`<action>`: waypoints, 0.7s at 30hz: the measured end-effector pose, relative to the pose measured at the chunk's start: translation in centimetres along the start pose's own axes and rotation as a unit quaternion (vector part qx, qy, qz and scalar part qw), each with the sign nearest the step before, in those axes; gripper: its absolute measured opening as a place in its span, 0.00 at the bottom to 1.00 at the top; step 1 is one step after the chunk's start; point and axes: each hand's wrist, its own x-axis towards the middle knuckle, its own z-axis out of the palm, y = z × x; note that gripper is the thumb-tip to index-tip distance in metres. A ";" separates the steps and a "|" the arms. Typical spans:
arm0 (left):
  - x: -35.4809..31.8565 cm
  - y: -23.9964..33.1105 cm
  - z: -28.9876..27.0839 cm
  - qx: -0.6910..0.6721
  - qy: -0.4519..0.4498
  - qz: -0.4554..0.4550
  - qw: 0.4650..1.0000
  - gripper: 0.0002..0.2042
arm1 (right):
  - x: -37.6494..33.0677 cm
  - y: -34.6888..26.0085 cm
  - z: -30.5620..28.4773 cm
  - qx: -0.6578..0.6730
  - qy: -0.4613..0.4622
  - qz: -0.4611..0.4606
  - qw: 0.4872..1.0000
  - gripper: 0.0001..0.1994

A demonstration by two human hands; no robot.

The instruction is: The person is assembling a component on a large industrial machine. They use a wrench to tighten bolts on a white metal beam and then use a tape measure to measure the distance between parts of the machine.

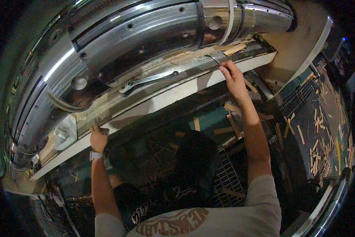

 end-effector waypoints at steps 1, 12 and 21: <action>0.1 0.0 0.1 0.004 0.002 0.000 1.000 0.17 | 0.5 0.6 -0.2 -0.006 0.012 -0.023 1.000 0.07; -0.2 0.9 -0.2 0.031 0.026 0.006 0.999 0.20 | 4.3 1.9 0.3 -0.173 0.055 -0.128 0.975 0.04; 0.1 -0.3 0.7 0.046 0.008 -0.001 0.999 0.23 | 3.9 3.0 2.0 -0.218 0.112 -0.147 0.958 0.05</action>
